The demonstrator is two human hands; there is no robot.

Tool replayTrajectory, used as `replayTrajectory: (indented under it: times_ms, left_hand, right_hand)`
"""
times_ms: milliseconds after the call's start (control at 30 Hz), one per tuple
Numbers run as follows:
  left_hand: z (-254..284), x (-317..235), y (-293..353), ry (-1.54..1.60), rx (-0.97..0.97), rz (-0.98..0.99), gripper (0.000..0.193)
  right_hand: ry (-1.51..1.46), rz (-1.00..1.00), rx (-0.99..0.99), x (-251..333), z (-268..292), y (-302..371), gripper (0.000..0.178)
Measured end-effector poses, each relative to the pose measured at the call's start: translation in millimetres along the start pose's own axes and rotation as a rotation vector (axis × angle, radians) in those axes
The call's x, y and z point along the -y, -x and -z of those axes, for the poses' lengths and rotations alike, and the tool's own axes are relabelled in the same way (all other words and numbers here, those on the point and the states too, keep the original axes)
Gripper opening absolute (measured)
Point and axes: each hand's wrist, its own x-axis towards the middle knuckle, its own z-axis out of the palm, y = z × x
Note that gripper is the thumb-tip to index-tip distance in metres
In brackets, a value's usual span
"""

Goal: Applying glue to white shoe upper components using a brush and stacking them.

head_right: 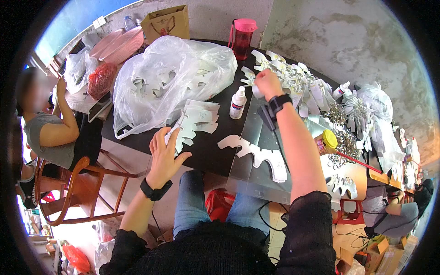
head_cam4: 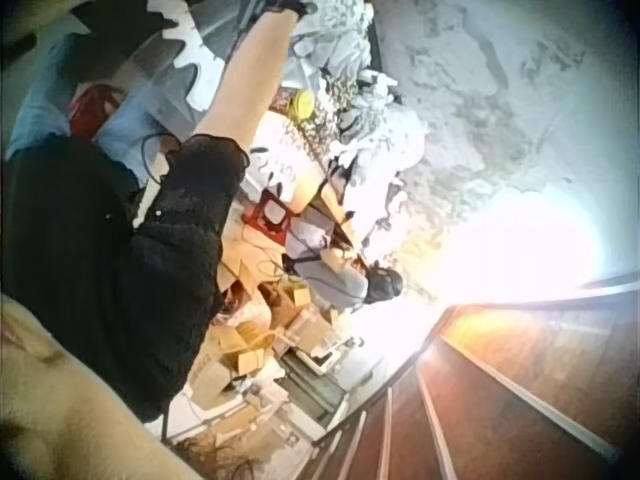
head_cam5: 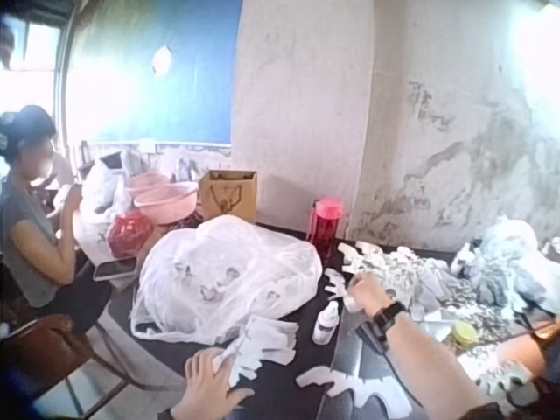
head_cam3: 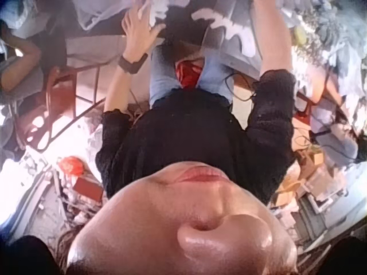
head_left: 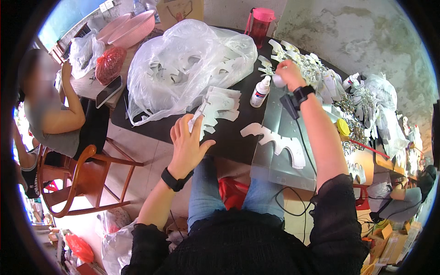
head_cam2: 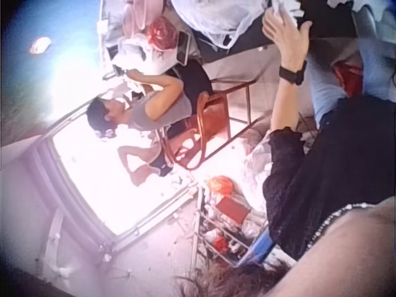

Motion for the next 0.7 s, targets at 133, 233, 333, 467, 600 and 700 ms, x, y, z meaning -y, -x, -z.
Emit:
replayTrajectory:
  times_ms: [133, 233, 333, 467, 600, 700]
  left_hand:
    - [-12, -8, 4, 0.015, -0.075, 0.008, 0.063]
    - [-21, -9, 7, 0.016, -0.097, 0.000, 0.061]
    - [-26, -7, 9, -0.003, -0.122, 0.015, 0.059]
    - [-29, -9, 12, -0.022, -0.094, 0.048, 0.056]
    - [-27, -9, 9, -0.049, -0.079, 0.048, 0.055]
    - [-31, -10, 2, -0.035, -0.064, -0.014, 0.054]
  right_hand:
    - [-0.692, -0.086, 0.117, 13, 42, -47, 0.020]
    - [-0.888, -0.091, 0.068, 23, 75, -67, 0.021]
    - [-0.875, -0.049, 0.041, 29, 103, -80, 0.021]
    - [-0.730, 0.037, -0.138, 15, 118, -88, 0.018]
    - [-0.130, -0.282, -0.143, -34, 106, -88, 0.017]
    - [0.130, -0.206, -0.143, -73, 106, -93, 0.035]
